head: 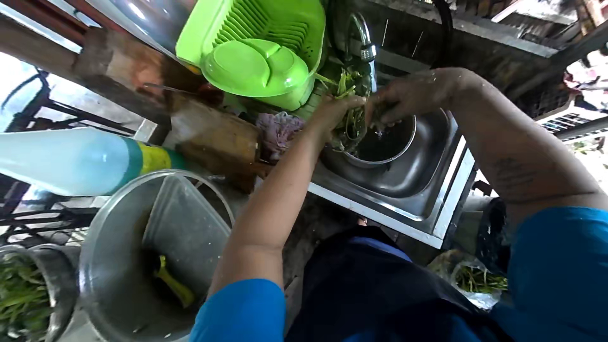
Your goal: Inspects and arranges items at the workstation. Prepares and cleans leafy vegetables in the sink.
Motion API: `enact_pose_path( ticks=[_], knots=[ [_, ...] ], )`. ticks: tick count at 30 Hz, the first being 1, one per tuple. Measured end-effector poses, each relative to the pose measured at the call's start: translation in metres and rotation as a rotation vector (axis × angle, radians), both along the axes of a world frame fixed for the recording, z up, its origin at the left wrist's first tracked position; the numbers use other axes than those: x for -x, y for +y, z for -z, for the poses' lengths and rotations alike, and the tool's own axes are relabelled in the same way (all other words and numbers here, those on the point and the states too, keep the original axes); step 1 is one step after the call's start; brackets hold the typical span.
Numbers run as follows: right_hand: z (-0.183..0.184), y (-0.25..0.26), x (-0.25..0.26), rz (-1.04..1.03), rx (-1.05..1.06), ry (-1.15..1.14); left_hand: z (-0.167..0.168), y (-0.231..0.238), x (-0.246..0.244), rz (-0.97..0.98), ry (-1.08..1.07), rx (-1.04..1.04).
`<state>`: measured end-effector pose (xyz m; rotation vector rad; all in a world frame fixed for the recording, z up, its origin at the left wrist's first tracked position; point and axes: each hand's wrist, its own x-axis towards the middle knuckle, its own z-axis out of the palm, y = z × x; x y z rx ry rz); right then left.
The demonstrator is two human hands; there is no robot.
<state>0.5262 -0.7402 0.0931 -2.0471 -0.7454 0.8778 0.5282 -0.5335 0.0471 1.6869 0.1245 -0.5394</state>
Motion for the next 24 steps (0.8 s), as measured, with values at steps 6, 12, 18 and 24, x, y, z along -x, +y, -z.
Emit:
enact_pose_path(
  ticks=[6,12,18,24],
  knots=[
    [0.029,0.018,-0.016,0.411,-0.479,-0.356,-0.002,-0.025,0.001,-0.064,0.094,0.254],
    [0.027,0.035,-0.003,0.583,0.048,-0.589,0.002,-0.029,-0.002,0.005,0.078,0.253],
    [0.046,-0.040,0.020,0.622,-0.268,-0.278,-0.009,-0.016,-0.006,-0.102,0.093,0.042],
    [0.221,-0.111,0.009,0.587,0.589,-0.033,-0.050,0.018,-0.005,-0.149,-0.046,-0.047]
  ],
)
